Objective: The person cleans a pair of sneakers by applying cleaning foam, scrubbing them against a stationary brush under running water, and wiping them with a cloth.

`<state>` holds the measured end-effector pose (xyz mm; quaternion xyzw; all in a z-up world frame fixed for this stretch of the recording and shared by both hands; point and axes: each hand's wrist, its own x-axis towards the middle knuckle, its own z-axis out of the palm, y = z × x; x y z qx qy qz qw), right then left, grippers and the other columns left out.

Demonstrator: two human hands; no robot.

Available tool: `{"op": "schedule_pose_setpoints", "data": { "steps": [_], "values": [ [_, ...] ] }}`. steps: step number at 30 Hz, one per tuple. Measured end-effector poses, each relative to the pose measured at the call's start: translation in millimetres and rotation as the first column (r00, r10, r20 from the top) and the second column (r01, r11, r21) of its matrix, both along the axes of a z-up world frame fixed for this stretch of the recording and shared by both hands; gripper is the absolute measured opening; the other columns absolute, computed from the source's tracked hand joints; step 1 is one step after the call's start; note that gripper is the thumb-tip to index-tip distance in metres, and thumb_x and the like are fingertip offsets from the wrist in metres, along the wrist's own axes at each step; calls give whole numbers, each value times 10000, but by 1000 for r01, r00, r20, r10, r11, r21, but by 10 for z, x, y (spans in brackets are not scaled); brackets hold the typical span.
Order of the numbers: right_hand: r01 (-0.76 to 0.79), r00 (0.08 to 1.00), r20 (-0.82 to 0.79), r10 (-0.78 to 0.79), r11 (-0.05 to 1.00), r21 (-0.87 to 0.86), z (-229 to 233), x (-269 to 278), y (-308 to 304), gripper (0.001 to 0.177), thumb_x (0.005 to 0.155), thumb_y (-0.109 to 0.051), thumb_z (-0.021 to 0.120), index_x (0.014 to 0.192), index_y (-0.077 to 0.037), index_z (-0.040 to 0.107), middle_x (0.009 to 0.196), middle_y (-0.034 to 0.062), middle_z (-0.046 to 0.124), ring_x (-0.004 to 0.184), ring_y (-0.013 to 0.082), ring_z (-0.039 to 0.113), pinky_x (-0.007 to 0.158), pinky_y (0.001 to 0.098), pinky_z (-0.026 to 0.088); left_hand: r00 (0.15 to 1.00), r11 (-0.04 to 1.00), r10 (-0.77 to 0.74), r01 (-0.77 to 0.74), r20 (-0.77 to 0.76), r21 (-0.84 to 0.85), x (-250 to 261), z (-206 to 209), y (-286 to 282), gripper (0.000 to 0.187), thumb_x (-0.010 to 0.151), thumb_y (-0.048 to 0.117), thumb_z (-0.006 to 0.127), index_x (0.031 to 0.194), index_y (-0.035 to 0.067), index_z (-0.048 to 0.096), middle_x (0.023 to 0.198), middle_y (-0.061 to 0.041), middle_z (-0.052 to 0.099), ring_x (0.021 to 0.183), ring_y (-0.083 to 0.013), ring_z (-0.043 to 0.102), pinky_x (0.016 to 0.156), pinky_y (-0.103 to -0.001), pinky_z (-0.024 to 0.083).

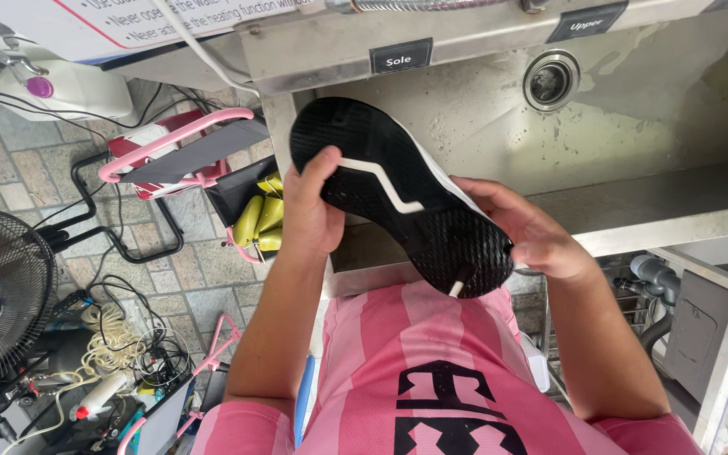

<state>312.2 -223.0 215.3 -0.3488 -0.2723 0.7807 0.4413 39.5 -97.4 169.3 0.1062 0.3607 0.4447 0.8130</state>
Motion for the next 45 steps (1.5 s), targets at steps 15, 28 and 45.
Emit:
{"op": "schedule_pose_setpoints", "data": {
  "steps": [15, 28, 45],
  "values": [
    [41, 791, 573, -212, 954, 296, -153, -426, 371, 1089, 682, -98, 933, 1589, 11, 341, 1558, 116, 487, 1449, 210, 477, 1235, 372, 373, 958, 968, 250, -244, -139, 55, -339, -117, 59, 570, 927, 62, 692, 1432, 170, 451, 1290, -122, 610, 1123, -226, 671, 947, -397, 601],
    [273, 852, 443, -278, 959, 77, -842, -770, 1116, 943, 901, -178, 782, 1601, -144, 150, 1246, 110, 618, 908, 152, 639, 482, 248, 473, 823, 943, 135, 64, -552, 326, -818, -477, 299, 624, 814, 16, 890, 1340, 45, 556, 1276, -82, 604, 1158, -168, 629, 1027, -295, 540],
    [285, 912, 346, -220, 947, -150, -714, -705, 1503, 816, 925, -282, 731, 1516, -107, 196, 1183, 147, 599, 746, 145, 662, 351, 238, 421, 689, 904, 166, 180, -705, 389, -678, -350, 619, 597, 844, 223, 931, 1279, 10, 582, 1186, -105, 660, 1057, -163, 667, 926, -277, 577]
  ]
}}
